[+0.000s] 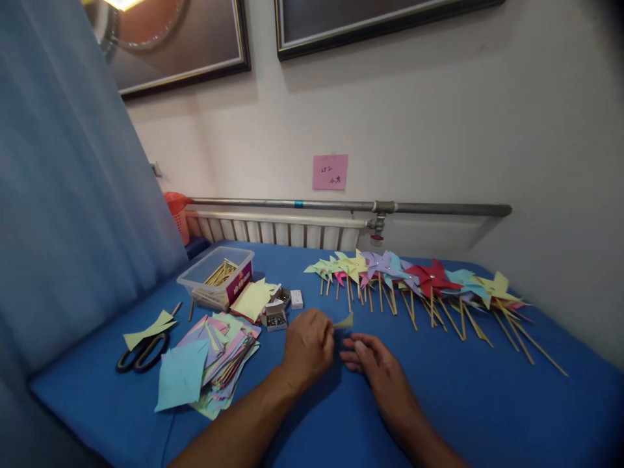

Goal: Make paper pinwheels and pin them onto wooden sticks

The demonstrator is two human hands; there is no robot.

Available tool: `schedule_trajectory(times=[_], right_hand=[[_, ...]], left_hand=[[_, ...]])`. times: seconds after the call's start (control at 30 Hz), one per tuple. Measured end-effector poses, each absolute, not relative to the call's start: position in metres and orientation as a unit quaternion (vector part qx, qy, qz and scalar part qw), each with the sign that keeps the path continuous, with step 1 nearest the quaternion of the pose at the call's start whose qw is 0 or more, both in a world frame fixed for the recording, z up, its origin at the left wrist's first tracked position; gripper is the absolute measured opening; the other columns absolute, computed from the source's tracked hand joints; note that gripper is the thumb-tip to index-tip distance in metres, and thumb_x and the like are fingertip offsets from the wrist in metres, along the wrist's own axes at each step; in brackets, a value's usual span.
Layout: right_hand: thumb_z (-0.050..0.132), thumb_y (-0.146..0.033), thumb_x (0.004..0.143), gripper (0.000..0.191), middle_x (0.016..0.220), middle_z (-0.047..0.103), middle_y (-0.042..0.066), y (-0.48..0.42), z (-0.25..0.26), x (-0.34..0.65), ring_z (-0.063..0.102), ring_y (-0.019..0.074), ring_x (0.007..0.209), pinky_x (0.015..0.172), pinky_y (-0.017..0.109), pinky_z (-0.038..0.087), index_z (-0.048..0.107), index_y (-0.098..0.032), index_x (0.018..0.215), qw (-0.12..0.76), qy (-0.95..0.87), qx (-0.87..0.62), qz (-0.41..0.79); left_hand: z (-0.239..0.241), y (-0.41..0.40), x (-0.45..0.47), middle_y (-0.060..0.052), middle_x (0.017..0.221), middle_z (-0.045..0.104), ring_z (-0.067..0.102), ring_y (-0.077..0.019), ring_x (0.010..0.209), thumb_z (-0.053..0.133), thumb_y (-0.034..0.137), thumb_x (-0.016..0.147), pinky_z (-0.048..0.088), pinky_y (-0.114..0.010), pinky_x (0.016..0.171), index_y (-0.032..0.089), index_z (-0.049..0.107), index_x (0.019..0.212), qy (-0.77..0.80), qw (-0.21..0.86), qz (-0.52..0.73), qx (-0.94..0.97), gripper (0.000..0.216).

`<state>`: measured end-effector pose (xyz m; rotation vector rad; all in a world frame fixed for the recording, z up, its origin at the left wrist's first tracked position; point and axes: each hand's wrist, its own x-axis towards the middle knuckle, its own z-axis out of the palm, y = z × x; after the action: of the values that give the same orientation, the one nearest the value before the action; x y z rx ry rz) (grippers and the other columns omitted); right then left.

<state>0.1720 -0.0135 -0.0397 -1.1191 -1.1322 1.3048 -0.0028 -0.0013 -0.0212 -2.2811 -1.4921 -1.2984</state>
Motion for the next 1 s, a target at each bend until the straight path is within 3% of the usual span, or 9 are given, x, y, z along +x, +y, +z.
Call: schedule_trajectory(times=[0.1,0.27,0.53,0.63,0.87,0.93,1.0], right_hand=[[0.088,-0.081,0.064,0.078,0.122,0.080,0.017,-0.014,-0.043,0.171,0.079,0.0345,0.102,0.098,0.054,0.061,0.074,-0.021,0.112,0.523,-0.426,-0.441,0.592],[0.084,-0.076,0.077,0.071,0.125,0.079,0.015,-0.014,-0.049,0.168,0.074,0.0356,0.122,0.107,0.052,0.057,0.073,-0.023,0.122,0.534,-0.436,-0.363,0.626],[0.086,-0.068,0.080,0.056,0.107,0.081,0.010,-0.027,-0.033,0.167,0.077,0.0311,0.103,0.084,0.038,0.062,0.071,-0.023,0.109,0.557,-0.376,-0.378,0.636],[0.085,-0.066,0.078,0.054,0.101,0.082,0.009,-0.028,-0.030,0.168,0.078,0.0308,0.095,0.075,0.036,0.061,0.071,-0.022,0.107,0.558,-0.358,-0.393,0.637],[0.087,-0.061,0.075,0.053,0.094,0.084,0.010,-0.020,-0.033,0.173,0.080,0.0339,0.095,0.077,0.040,0.062,0.073,-0.020,0.106,0.561,-0.323,-0.411,0.642],[0.090,-0.059,0.072,0.055,0.093,0.084,0.010,-0.019,-0.034,0.174,0.080,0.0353,0.097,0.080,0.043,0.063,0.074,-0.019,0.106,0.562,-0.311,-0.411,0.647],[0.092,-0.058,0.070,0.057,0.094,0.084,0.011,-0.018,-0.036,0.174,0.080,0.0359,0.099,0.082,0.044,0.063,0.074,-0.019,0.106,0.563,-0.306,-0.410,0.649]], left_hand=[[-0.023,-0.003,0.002,-0.006,0.082,0.069,0.065,-0.0208,0.079,0.051,0.010,0.095,0.045,-0.033,0.074,0.021,0.060,0.082,-0.461,0.074,-0.425,-0.775,0.020],[-0.025,-0.011,0.008,-0.006,0.085,0.070,0.065,-0.0203,0.078,0.050,0.011,0.100,0.044,-0.034,0.073,0.021,0.061,0.083,-0.427,0.071,-0.415,-0.800,0.022],[-0.024,-0.018,0.017,-0.007,0.085,0.072,0.066,-0.0203,0.078,0.050,0.014,0.101,0.042,-0.036,0.072,0.021,0.066,0.081,-0.403,0.074,-0.381,-0.829,0.027],[-0.025,-0.023,0.020,-0.009,0.090,0.074,0.068,-0.0226,0.083,0.056,0.016,0.096,0.045,-0.038,0.075,0.022,0.069,0.083,-0.391,0.056,-0.379,-0.837,0.019],[-0.009,-0.016,0.004,-0.011,0.100,0.076,0.070,-0.0258,0.097,0.050,0.026,0.101,0.049,-0.041,0.088,0.022,0.072,0.094,-0.460,-0.090,-0.457,-0.756,0.024],[-0.006,-0.006,-0.005,-0.009,0.096,0.076,0.070,-0.0256,0.094,0.055,0.031,0.097,0.049,-0.039,0.085,0.022,0.073,0.094,-0.521,-0.162,-0.482,-0.685,0.020],[-0.006,0.003,-0.011,-0.004,0.082,0.073,0.067,-0.0224,0.079,0.063,0.038,0.090,0.047,-0.034,0.074,0.022,0.073,0.087,-0.549,-0.280,-0.494,-0.613,0.019]])
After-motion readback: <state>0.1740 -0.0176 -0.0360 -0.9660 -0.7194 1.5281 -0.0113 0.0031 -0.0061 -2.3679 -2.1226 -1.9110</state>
